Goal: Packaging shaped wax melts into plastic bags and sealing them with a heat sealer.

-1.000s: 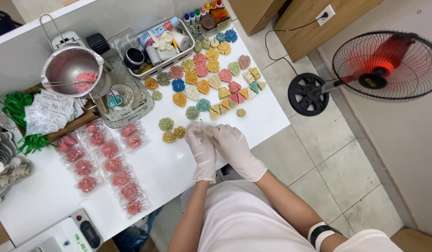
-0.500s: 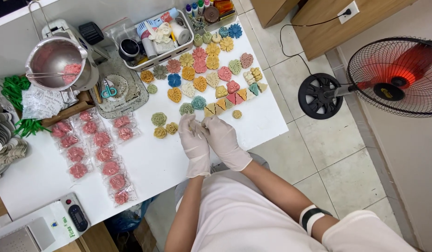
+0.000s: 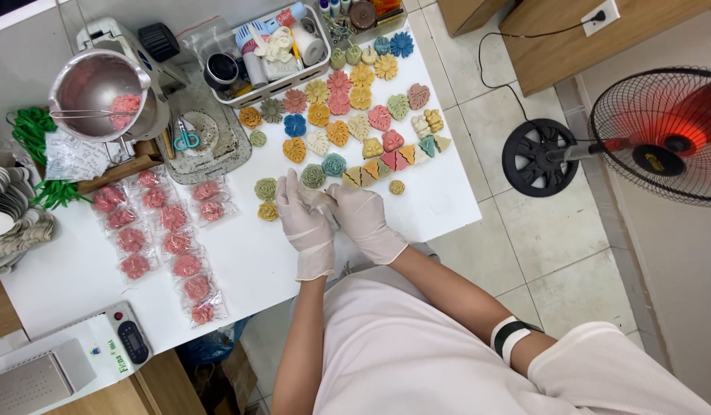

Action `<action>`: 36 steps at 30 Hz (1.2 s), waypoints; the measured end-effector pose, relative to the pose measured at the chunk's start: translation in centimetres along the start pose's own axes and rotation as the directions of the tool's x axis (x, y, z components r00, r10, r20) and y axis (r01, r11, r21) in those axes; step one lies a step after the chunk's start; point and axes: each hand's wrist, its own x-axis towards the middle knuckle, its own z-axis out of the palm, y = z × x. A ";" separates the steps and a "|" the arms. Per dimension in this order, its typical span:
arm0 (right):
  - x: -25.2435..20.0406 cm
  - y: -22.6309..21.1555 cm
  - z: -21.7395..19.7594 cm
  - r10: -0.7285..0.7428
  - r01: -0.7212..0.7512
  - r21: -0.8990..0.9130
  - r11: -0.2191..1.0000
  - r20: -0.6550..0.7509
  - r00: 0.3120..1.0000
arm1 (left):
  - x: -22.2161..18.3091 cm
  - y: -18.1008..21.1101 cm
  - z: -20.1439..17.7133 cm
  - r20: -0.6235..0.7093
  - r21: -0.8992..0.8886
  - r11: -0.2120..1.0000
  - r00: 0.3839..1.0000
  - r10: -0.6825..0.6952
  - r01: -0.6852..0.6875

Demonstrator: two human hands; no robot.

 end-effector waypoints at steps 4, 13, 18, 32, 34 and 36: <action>-0.5 1.2 0.8 -0.012 0.014 0.073 0.997 -0.024 1.000 | 0.0 -0.5 0.9 0.072 -0.027 0.995 0.993 -0.090 0.092; -1.0 2.2 1.7 0.045 -0.046 -0.066 0.997 -0.007 0.999 | -0.6 -0.5 0.1 0.136 0.038 0.997 0.988 -0.070 0.065; -1.0 3.1 1.1 0.097 -0.096 -0.147 0.984 -0.004 0.995 | -1.3 -1.6 -0.6 0.235 -0.006 0.998 0.970 0.058 -0.058; -1.3 -1.6 -4.3 -0.034 0.029 -0.051 0.998 -0.104 0.994 | -2.0 -6.1 0.9 0.349 -0.735 0.525 0.903 -0.249 0.429; -1.4 -2.0 -4.6 -0.063 0.062 -0.020 0.998 -0.114 0.991 | -1.7 -5.7 0.5 0.260 -0.788 0.527 0.948 -0.182 0.317; -1.4 -2.3 -5.1 -0.113 0.112 -0.014 0.994 -0.141 0.984 | -0.8 -3.6 -1.3 0.276 -0.827 0.412 0.915 -0.295 0.383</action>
